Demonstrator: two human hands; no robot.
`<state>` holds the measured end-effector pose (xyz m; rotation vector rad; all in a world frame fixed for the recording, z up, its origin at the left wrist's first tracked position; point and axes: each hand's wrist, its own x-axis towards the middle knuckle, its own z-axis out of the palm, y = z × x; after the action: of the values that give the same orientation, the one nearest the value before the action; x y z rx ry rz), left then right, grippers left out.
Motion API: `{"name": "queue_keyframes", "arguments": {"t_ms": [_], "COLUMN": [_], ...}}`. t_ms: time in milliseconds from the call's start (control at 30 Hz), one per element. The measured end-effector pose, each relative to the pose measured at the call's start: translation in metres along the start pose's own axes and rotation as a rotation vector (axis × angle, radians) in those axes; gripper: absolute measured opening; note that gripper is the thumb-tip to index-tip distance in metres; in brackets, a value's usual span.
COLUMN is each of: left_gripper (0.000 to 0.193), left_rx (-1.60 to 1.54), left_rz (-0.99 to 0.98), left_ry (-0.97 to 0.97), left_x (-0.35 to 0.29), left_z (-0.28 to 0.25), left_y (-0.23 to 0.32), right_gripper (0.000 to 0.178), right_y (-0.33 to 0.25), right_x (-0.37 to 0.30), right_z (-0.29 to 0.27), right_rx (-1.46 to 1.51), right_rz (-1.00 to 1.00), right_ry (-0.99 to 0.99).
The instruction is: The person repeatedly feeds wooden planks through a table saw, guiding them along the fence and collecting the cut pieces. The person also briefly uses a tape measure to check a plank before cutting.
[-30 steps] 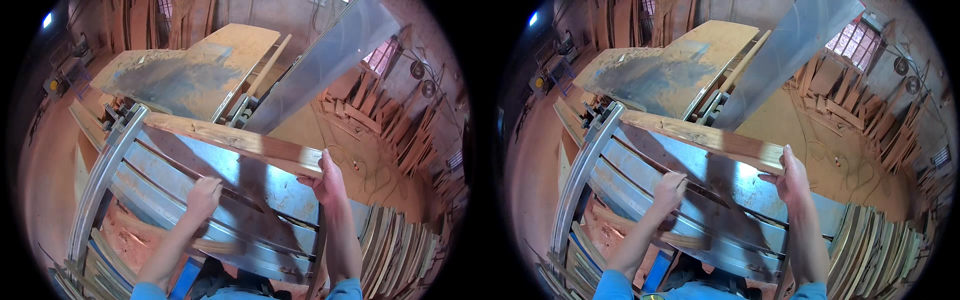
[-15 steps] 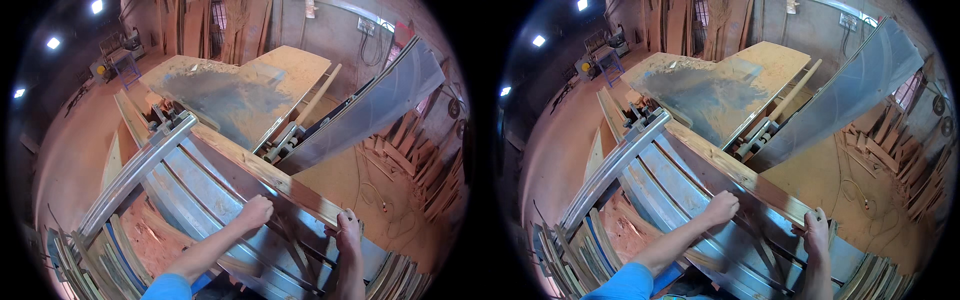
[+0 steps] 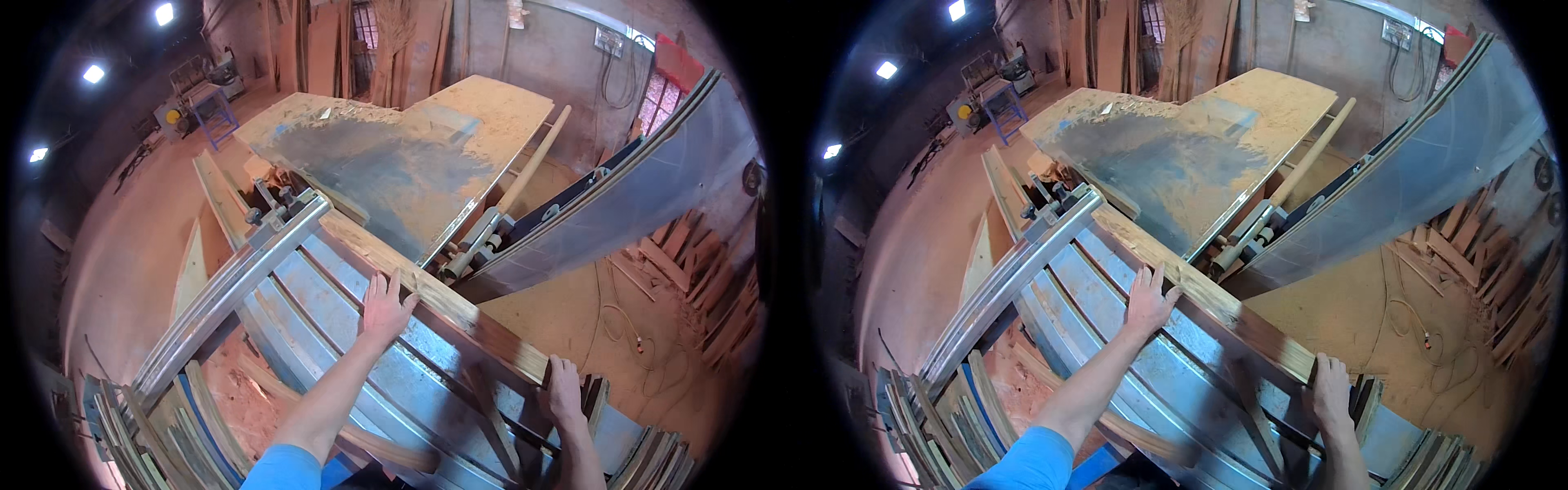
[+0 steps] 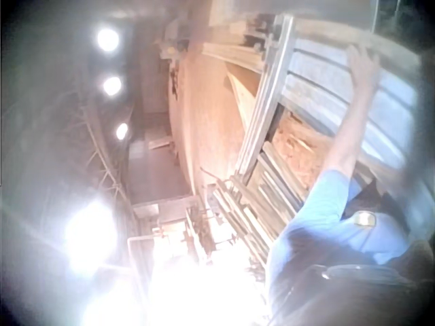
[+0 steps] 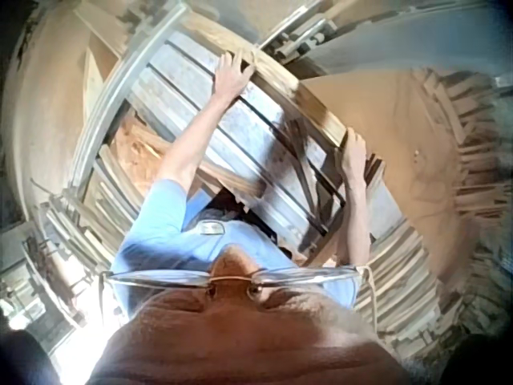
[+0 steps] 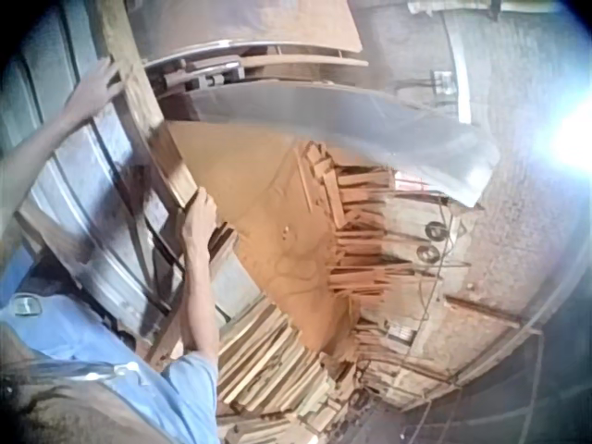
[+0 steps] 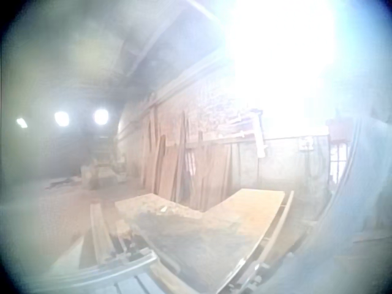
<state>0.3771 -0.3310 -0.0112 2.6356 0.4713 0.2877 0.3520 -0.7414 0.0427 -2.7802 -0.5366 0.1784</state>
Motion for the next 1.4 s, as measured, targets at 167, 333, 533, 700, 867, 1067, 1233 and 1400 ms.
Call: {"name": "queue_keyframes", "arguments": {"t_ms": [167, 333, 533, 700, 867, 1067, 1233, 1400], "left_gripper": [0.079, 0.078, 0.079, 0.079, 0.079, 0.073, 0.079, 0.082], "left_rx": [-0.008, -0.002, 0.010, -0.013, 0.170, 0.076, 0.059, 0.001], "left_rz": [0.033, 0.032, 0.055, 0.083, 0.212, 0.108, 0.126, 0.149], "left_ry": [0.043, 0.064, 0.082, 0.128, 0.106, 0.127, 0.126, 0.114], "left_x": [0.008, 0.010, 0.006, 0.007, 0.013, 0.015, 0.019, 0.021], "left_z": [0.004, 0.008, 0.011, 0.015, 0.019, 0.023, 0.026, 0.030], "left_y": [-0.006, -0.005, -0.012, -0.009, 0.001, -0.010, -0.010, -0.021], "right_gripper": [0.075, 0.075, 0.076, 0.076, 0.073, 0.067, 0.073, 0.076], "right_y": [-0.004, -0.006, -0.002, 0.002, 0.003, -0.018, -0.031, -0.037], "right_x": [0.001, 0.005, 0.006, 0.007, 0.006, -0.052, -0.072, -0.070], "right_z": [0.004, 0.004, 0.000, 0.002, -0.005, -0.005, 0.040, 0.048], "right_rx": [0.099, 0.123, 0.135, 0.146, 0.080, 0.468, 0.490, 0.509], "right_rz": [-0.035, -0.032, -0.131, -0.146, -0.071, 0.476, 0.387, 0.369], "right_ry": [0.065, 0.053, 0.070, 0.087, 0.064, 0.088, 0.354, 0.384]}}
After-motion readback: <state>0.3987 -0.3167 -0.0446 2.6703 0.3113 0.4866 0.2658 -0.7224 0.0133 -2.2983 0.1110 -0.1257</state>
